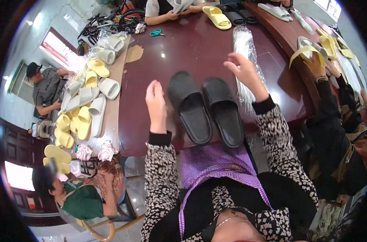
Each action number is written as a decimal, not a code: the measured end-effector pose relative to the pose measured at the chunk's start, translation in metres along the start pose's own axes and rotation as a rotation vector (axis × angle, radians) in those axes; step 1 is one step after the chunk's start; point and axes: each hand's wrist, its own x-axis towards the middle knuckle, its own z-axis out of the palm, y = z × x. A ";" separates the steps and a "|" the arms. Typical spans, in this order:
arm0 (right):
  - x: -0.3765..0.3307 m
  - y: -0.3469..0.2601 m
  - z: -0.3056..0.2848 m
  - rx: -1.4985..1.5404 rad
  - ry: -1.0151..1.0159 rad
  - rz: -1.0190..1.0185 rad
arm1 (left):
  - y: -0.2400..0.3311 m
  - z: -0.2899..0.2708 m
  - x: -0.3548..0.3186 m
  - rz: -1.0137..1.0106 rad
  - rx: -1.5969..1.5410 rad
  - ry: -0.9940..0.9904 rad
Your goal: The person pairs slide sandals together by taking plastic fasteners from a bundle on the table and threading them through the slides by hand.
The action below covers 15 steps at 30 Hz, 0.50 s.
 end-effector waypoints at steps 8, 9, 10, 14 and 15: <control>-0.078 0.053 -0.050 -0.253 0.197 0.065 | -0.018 0.004 -0.063 0.027 0.225 0.031; -0.086 0.059 -0.054 -0.268 0.189 0.095 | -0.018 0.005 -0.069 0.017 0.218 0.041; -0.094 0.064 -0.059 -0.283 0.182 0.124 | -0.020 0.008 -0.073 0.009 0.210 0.051; -0.115 0.073 -0.060 -0.387 0.140 0.078 | -0.026 0.018 -0.088 -0.030 0.140 0.034; -0.117 0.073 -0.057 -0.429 0.121 0.034 | -0.027 0.022 -0.089 -0.020 0.144 0.048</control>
